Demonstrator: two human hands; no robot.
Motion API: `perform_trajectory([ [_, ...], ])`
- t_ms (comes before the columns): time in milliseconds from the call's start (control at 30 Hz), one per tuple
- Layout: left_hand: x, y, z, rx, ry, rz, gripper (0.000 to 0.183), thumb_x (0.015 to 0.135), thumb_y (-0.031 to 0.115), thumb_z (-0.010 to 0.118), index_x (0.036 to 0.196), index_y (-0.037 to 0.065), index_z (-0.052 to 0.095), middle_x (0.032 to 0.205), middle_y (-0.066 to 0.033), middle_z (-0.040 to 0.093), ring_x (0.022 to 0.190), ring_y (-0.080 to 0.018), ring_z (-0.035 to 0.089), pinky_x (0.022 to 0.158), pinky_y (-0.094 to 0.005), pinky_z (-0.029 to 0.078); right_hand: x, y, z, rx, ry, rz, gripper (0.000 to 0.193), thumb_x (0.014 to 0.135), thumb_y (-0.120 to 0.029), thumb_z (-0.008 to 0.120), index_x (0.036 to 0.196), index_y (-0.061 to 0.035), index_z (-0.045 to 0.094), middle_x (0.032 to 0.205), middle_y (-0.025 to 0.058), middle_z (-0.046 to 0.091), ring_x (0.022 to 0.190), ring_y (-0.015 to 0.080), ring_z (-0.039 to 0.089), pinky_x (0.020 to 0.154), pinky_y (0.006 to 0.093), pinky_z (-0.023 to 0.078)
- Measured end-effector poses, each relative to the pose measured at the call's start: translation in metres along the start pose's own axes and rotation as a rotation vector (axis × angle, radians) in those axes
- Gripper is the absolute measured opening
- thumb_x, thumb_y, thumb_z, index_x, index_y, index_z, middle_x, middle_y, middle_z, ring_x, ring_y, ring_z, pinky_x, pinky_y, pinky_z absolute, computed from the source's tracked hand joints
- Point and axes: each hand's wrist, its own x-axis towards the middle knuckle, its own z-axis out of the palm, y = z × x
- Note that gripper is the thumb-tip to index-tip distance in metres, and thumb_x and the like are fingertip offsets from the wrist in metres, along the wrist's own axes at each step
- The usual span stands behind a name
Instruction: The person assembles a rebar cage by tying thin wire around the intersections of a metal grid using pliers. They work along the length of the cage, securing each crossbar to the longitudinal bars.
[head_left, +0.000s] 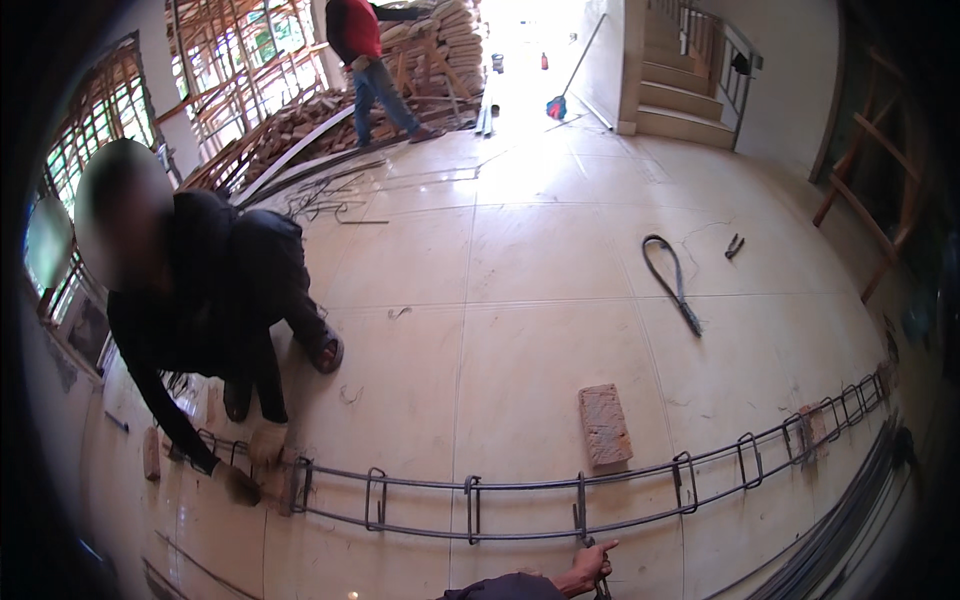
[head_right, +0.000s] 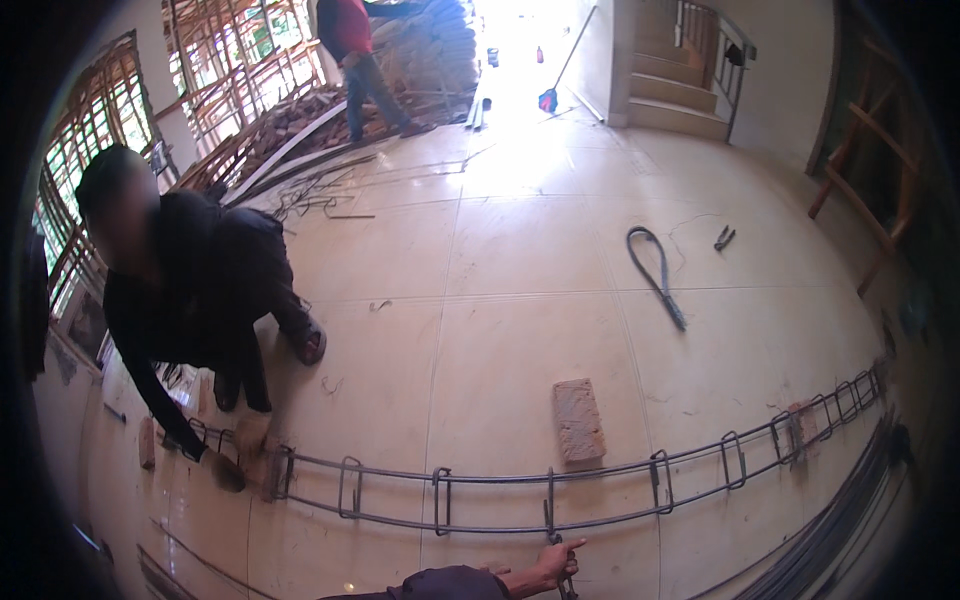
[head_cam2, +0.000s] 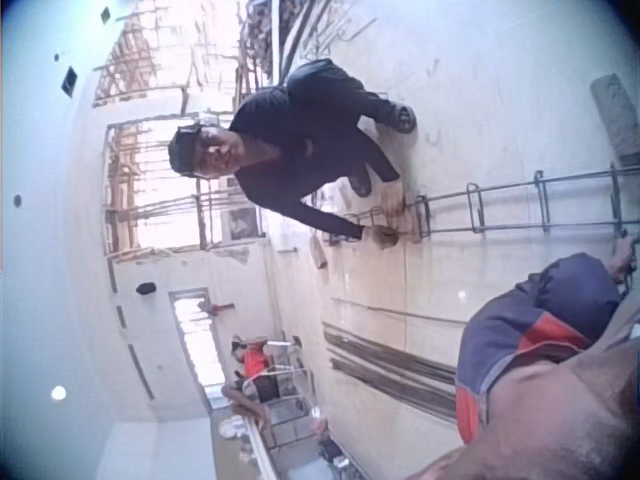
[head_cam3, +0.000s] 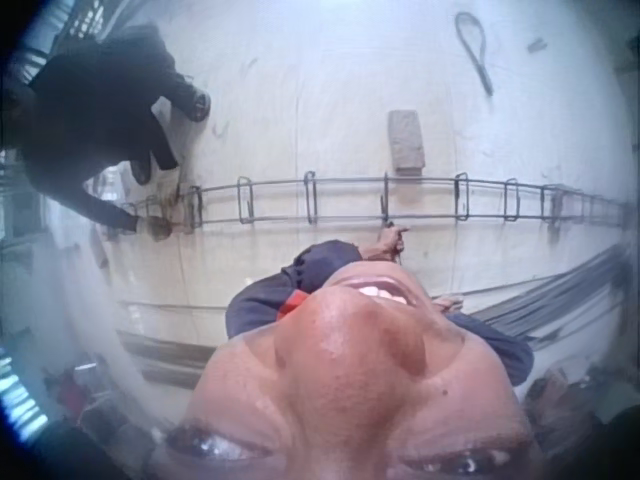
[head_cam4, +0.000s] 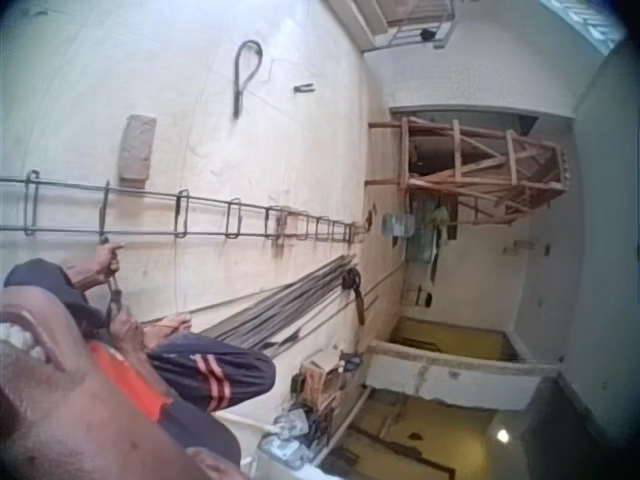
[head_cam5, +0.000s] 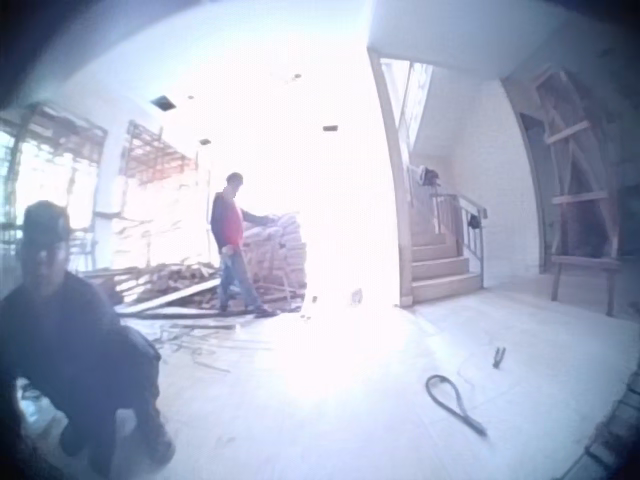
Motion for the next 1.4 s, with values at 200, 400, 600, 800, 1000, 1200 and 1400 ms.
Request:
perform_trajectory([
  [200, -0.016, 0.013, -0.003, 0.289, 0.002, -0.029, 0.035, 0.074, 0.039, 0.077, 0.084, 0.010, 0.059, 0.068, 0.0010, 0.047, 0.061, -0.0098, 0.048, 0.059, -0.0259, 0.042, 0.033, 0.014, -0.006, 0.637, -0.366, 0.174, 0.043, 0.092, -0.037, 0.048, 0.113, -0.0003, 0.052, 0.086, 0.0225, 0.060, 0.076, 0.0411, 0.059, 0.067, 0.0485, 0.047],
  [400, -0.017, 0.005, 0.002, -0.271, -0.095, -0.157, 0.032, 0.082, 0.021, 0.071, 0.074, 0.014, 0.041, 0.054, 0.0042, 0.032, 0.039, -0.0085, 0.031, 0.042, -0.0267, 0.036, 0.048, 0.020, -0.003, 0.947, -0.595, 0.331, 0.044, 0.090, -0.033, 0.052, 0.118, 0.0008, 0.050, 0.089, 0.0230, 0.059, 0.079, 0.0408, 0.058, 0.069, 0.0473, 0.046],
  [600, -0.015, -0.001, 0.012, -0.064, 0.144, 0.017, 0.026, 0.079, 0.023, 0.070, 0.074, 0.008, 0.048, 0.052, 0.0001, 0.039, 0.038, -0.0139, 0.041, 0.038, -0.0323, 0.037, 0.027, 0.039, 0.004, 0.198, -0.304, 0.056, 0.047, 0.089, -0.028, 0.056, 0.124, 0.0019, 0.048, 0.093, 0.0234, 0.058, 0.083, 0.0405, 0.056, 0.070, 0.0460, 0.045],
  [800, -0.010, -0.008, 0.014, 0.000, 0.165, -0.037, 0.024, 0.082, 0.028, 0.066, 0.071, 0.012, 0.053, 0.053, 0.0000, 0.043, 0.041, -0.0138, 0.043, 0.040, -0.0312, 0.036, -0.017, 0.028, -0.014, -0.140, 0.046, -0.227, 0.052, 0.087, -0.023, 0.060, 0.130, 0.0030, 0.046, 0.096, 0.0239, 0.057, 0.086, 0.0402, 0.055, 0.072, 0.0448, 0.045],
  [1000, -0.025, 0.007, 0.020, 0.003, 0.080, -0.079, 0.024, 0.081, 0.025, 0.069, 0.072, 0.008, 0.055, 0.055, 0.0003, 0.046, 0.043, -0.0119, 0.043, 0.041, -0.0293, 0.036, -0.017, -0.021, -0.043, 0.053, 0.050, -0.256, 0.041, 0.094, -0.023, 0.048, 0.120, 0.0080, 0.049, 0.076, 0.0200, 0.054, 0.063, 0.0345, 0.053, 0.057, 0.0399, 0.043],
  [1200, -0.053, 0.030, -0.001, -0.038, -0.176, -0.125, 0.026, 0.080, 0.030, 0.073, 0.077, 0.009, 0.057, 0.066, 0.0015, 0.050, 0.051, -0.0112, 0.051, 0.047, -0.0246, 0.041, -0.023, 0.002, -0.043, 1.679, -0.726, 0.497, 0.040, 0.099, -0.033, 0.036, 0.109, 0.0038, 0.049, 0.060, 0.0026, 0.037, 0.042, 0.0090, 0.031, 0.036, 0.0220, 0.024],
  [1400, -0.044, 0.020, 0.019, -0.258, -0.083, -0.140, 0.027, 0.082, 0.016, 0.065, 0.065, 0.013, 0.044, 0.050, 0.0047, 0.032, 0.035, -0.0070, 0.030, 0.035, -0.0266, 0.029, -0.016, -0.030, -0.078, 1.243, -0.513, 0.775, 0.038, 0.100, -0.033, 0.037, 0.106, 0.0024, 0.052, 0.069, 0.0108, 0.055, 0.047, 0.0163, 0.049, 0.044, 0.0276, 0.042],
])
